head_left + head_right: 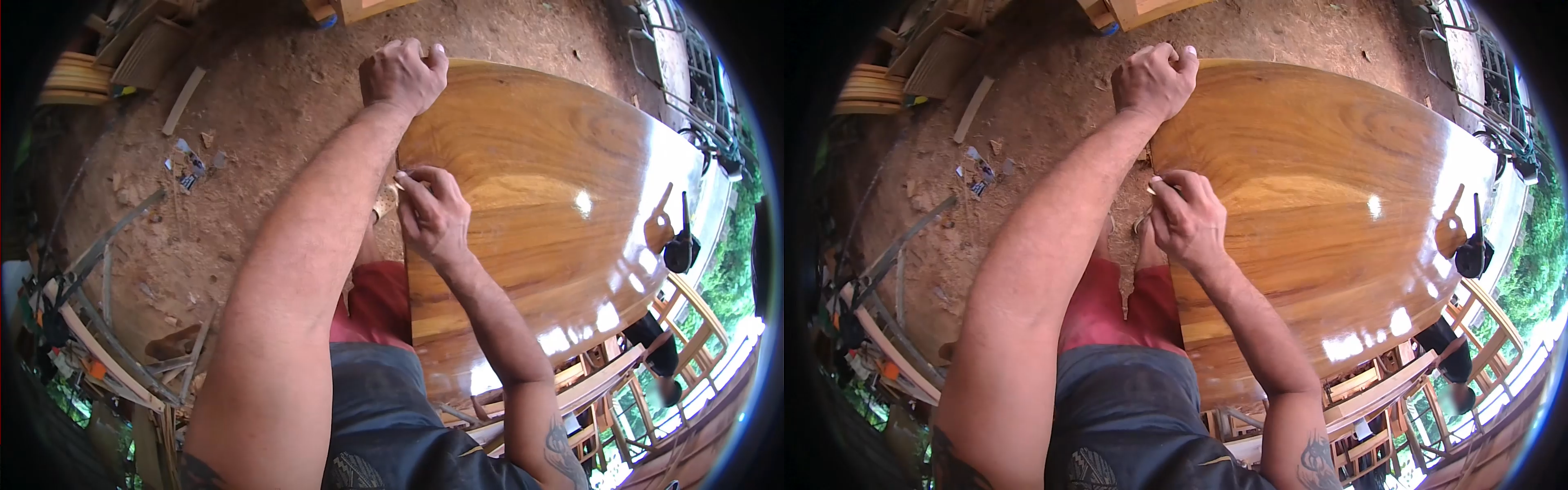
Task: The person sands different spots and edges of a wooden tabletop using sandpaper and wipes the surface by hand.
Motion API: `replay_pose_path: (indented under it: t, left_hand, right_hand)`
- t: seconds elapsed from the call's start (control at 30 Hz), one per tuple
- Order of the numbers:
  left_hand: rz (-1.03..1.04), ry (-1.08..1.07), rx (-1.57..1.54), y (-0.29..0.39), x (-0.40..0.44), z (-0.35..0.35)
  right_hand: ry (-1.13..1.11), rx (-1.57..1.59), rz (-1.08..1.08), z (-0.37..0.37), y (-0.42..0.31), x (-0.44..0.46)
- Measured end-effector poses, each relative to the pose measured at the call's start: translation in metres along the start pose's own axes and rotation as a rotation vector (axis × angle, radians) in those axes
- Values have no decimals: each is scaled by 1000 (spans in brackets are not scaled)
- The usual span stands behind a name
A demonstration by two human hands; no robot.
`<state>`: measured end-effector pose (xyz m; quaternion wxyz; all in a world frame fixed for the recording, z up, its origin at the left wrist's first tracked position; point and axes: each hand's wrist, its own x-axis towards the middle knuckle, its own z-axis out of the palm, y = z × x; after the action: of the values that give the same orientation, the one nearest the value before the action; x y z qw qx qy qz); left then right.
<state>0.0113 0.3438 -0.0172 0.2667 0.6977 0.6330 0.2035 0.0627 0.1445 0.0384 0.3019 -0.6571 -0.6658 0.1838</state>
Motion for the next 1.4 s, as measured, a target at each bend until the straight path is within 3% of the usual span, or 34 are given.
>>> replay_pose_path:
  t: [0.1,0.77,1.4]
  left_hand:
    - [-1,10,-15,0,1,0]
    - [-12,-26,-11,0,0,1]
    - [5,21,-39,-1,0,4]
  right_hand:
    - [21,-24,66,-6,9,1]
    - [-46,-3,-113,-4,9,4]
    - [-90,-26,-103,-12,11,-1]
